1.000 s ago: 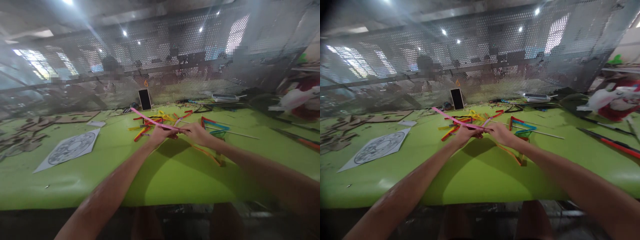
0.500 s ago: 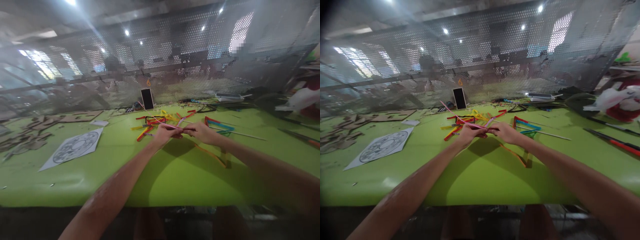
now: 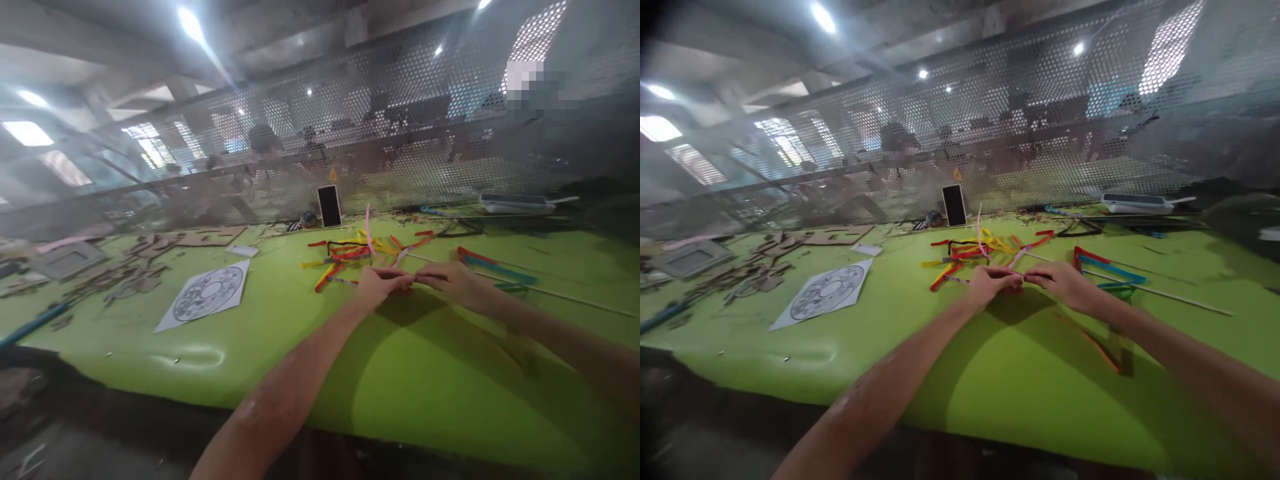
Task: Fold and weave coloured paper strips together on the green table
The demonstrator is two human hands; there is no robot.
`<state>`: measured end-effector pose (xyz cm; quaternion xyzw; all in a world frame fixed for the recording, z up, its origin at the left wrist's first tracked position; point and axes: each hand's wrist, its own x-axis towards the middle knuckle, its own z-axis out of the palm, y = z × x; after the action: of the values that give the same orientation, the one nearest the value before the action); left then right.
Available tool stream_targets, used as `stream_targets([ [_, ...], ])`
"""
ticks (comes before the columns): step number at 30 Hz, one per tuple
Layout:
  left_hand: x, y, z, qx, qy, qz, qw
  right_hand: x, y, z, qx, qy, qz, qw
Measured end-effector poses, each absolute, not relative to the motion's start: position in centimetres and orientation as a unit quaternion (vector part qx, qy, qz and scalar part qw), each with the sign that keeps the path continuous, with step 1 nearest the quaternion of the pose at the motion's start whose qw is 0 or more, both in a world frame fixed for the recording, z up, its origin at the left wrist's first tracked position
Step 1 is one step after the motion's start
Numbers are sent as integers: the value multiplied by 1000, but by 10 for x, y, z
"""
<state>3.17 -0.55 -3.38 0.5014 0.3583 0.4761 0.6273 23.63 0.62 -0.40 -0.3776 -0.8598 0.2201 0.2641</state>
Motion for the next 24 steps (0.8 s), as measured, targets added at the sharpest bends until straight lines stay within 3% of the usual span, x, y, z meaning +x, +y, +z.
stream_targets([
  [14,36,-7,-42,466,323,490,662,247,13,-5,-387,-869,242,192],
  [24,31,-9,-43,481,372,488,626,246,24,-28,-351,-878,221,240],
])
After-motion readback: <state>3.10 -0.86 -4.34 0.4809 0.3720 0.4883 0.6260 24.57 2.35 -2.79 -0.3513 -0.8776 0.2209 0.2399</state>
